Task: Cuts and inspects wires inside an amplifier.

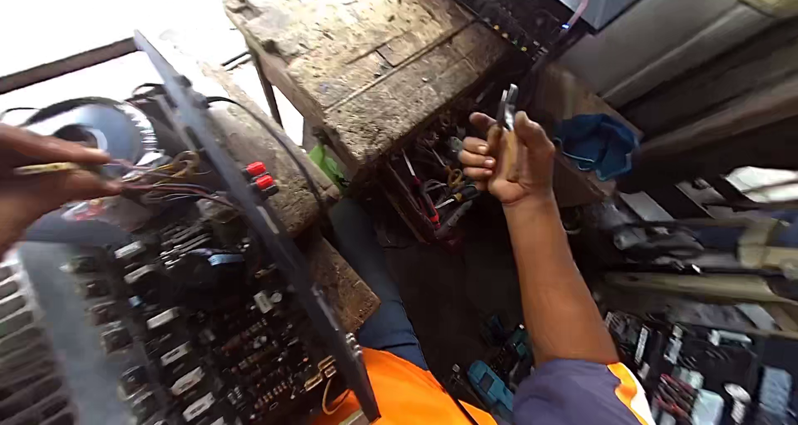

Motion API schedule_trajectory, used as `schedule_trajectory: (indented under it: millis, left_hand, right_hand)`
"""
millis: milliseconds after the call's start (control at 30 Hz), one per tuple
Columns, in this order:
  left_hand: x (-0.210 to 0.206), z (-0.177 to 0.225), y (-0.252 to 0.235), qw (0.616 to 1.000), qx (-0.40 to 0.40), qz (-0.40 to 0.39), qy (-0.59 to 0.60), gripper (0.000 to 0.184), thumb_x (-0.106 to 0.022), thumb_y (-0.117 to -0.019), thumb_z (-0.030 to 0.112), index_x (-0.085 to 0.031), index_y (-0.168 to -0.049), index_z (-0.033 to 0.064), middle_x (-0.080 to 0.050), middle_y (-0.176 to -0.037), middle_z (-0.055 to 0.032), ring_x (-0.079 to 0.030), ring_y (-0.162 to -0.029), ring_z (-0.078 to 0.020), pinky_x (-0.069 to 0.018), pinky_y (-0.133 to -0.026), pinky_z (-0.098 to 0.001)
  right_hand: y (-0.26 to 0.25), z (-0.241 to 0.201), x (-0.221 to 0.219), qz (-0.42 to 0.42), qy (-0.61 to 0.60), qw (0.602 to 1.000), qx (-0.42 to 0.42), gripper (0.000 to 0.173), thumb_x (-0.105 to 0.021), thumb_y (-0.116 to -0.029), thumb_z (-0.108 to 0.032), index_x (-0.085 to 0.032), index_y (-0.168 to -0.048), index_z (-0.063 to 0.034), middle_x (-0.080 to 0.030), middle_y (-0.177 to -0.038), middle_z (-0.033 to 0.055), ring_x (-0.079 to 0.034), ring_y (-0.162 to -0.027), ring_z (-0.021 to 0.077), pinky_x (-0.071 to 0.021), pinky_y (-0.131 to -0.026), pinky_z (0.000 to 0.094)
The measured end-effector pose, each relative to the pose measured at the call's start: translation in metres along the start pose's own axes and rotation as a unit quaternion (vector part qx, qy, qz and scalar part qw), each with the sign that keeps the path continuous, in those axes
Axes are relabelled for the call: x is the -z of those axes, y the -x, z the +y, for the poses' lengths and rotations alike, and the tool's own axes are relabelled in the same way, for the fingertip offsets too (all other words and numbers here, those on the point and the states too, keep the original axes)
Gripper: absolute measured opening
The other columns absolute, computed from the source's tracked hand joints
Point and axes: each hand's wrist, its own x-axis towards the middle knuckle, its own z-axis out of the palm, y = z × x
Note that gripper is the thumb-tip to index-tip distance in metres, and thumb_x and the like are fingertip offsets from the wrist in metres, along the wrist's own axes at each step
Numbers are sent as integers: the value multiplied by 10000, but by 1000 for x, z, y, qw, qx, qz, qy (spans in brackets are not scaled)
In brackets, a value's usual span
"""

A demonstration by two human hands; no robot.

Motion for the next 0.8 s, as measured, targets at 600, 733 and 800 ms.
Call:
schedule_trajectory:
  millis: [600, 733, 800]
  left_hand:
    - [-2, 45, -8, 995, -60, -52, -53, 203, -739, -891, -22, -691, -1089, -13, -737, -1004, -65, -721, -880, -111, -627, -807, -264]
    - [1, 42, -8, 989, -92, -62, -97, 185, -750, -900, 22, -723, -1081, 3, -730, -1013, -63, -714, -906, -106, -619, -835, -258]
    - [0, 42, -8, 988, -98, -58, -101, 170, -742, -906, 22, -723, -1073, 3, -731, -996, -58, -711, -884, -98, -618, -816, -251]
  right_hand:
    - [-18, 15, -226, -252, 596, 710, 276, 414, -590, -991, -358, -487, -1366, -218, -640, -951, -105, -590, -703, -36, -537, -575, 180]
    - [-35, 31, -246, -212, 668, 601, 383, 358, -693, -950, -395, -604, -826, -72, -566, -988, 105, -559, -691, 158, -457, -532, 309]
    - [-46, 37, -252, -204, 687, 568, 405, 348, -692, -961, -384, -647, -830, -64, -554, -1007, 133, -570, -732, 219, -468, -555, 359]
